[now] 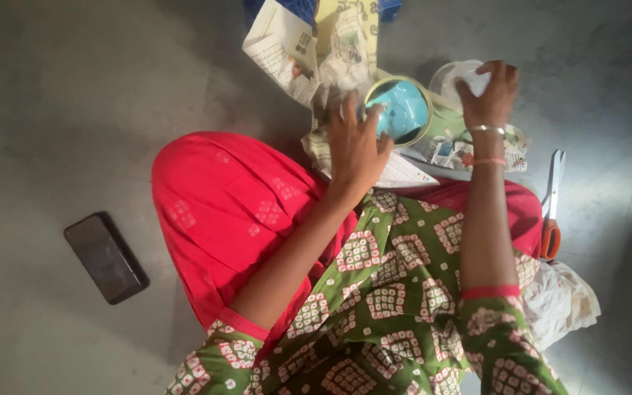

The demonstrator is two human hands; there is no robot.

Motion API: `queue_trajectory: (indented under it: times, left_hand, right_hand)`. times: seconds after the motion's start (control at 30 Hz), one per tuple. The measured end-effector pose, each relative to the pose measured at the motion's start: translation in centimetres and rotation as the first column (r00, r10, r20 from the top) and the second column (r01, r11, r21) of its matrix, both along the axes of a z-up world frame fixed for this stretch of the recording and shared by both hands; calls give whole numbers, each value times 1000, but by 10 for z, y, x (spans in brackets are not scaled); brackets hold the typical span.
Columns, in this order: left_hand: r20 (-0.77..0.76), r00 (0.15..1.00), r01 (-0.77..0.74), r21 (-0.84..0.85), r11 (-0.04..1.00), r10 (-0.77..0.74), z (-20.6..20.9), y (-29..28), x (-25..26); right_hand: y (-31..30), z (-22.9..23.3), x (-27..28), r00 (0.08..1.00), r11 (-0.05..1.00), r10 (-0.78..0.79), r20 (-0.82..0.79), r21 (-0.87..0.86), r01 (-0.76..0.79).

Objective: The person wraps a cylindrical tin can with newspaper and then with a shiny blue foil sheet. They fold the paper around the can, tuck the ends, and smooth the surface to create a wrapped package.

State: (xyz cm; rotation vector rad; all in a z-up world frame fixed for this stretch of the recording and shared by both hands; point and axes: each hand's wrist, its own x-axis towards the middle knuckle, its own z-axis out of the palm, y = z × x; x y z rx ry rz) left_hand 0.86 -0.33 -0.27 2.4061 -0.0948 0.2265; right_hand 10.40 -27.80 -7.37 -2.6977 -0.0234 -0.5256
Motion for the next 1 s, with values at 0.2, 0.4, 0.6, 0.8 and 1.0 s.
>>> queue_trajectory:
  times: [0.2, 0.4, 0.6, 0.8, 1.0]
  left_hand:
    - [47, 994, -79, -275, 958, 96, -6, 6, 4]
    - [37, 991, -93, -526, 846, 132, -23, 10, 11]
    - [-20, 984, -141, -702, 698, 179, -36, 8, 12]
    - [29, 982, -118, -676, 727, 186, -37, 12, 10]
    - [33, 981, -126, -644, 754, 192, -25, 14, 8]
  right_hand:
    - [7, -41, 30, 859, 920, -393, -330, -141, 366]
    - [4, 2, 22, 949, 934, -313, 20, 186, 304]
    - [59, 79, -39, 948, 848, 219, 232, 436, -303]
    - [145, 111, -83, 951, 951, 307, -18, -8, -308]
    - [153, 127, -100, 961, 962, 271, 57, 4, -272]
